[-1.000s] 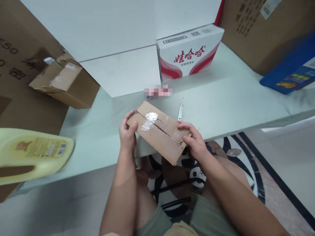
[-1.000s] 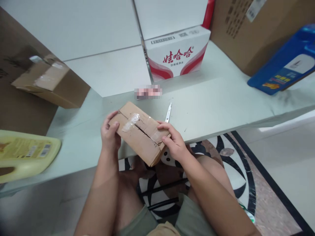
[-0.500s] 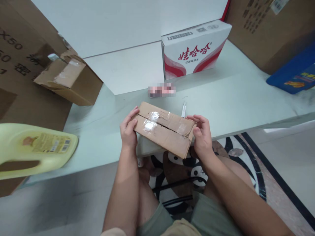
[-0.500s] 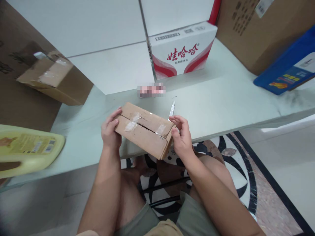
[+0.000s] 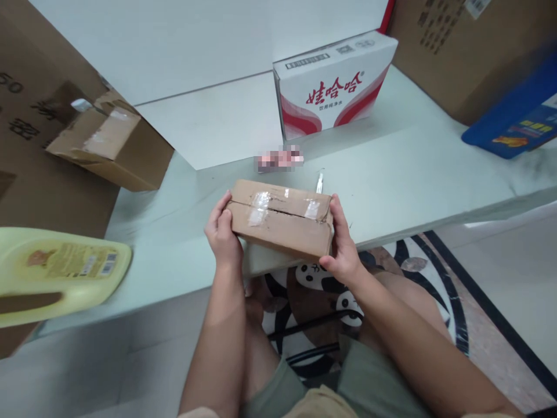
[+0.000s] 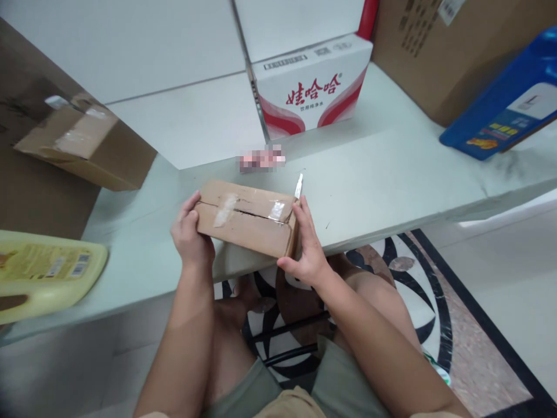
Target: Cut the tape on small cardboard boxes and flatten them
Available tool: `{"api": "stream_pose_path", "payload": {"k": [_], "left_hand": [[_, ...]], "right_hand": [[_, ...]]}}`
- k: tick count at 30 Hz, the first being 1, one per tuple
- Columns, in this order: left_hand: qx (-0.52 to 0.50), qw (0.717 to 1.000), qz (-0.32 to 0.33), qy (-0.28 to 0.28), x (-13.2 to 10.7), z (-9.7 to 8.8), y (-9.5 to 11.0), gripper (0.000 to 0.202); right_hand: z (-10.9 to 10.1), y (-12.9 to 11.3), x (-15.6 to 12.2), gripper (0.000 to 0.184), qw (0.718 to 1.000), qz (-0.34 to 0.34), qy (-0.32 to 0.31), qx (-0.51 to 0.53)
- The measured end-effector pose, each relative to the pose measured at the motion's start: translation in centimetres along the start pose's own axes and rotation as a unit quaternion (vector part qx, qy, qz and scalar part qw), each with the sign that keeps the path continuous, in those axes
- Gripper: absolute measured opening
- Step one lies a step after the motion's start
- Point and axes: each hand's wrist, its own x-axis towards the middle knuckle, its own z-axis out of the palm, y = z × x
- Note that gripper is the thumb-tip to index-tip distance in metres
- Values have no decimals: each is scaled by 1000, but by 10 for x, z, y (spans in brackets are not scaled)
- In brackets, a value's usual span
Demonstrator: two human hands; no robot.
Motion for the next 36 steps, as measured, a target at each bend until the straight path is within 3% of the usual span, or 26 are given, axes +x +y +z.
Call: {"api": "stream_pose_path", "payload": {"k": [10, 15, 19, 25, 30, 36], "left_hand": [[15, 993, 80, -80, -23, 2, -7, 45], [-5, 991, 97, -92, -20, 3, -12, 56], [5, 992, 99, -71, -13, 3, -12, 63], [-8, 994, 55, -97, -10, 2, -10, 50], [9, 986, 125, -111, -14, -3, -5, 71], [96, 965, 180, -167, -16, -9, 5, 37]], "right_hand": [[-16, 7, 14, 99, 991, 105, 37, 73], [-19, 10, 21, 96, 987, 116, 5, 112], [-21, 13, 24, 92, 989, 117, 45, 77], [-22, 13, 22, 81, 989, 122, 61, 65], [-24, 11, 22, 76, 989, 96, 85, 75], [-27, 6, 26, 55, 992, 85, 87, 16]]}}
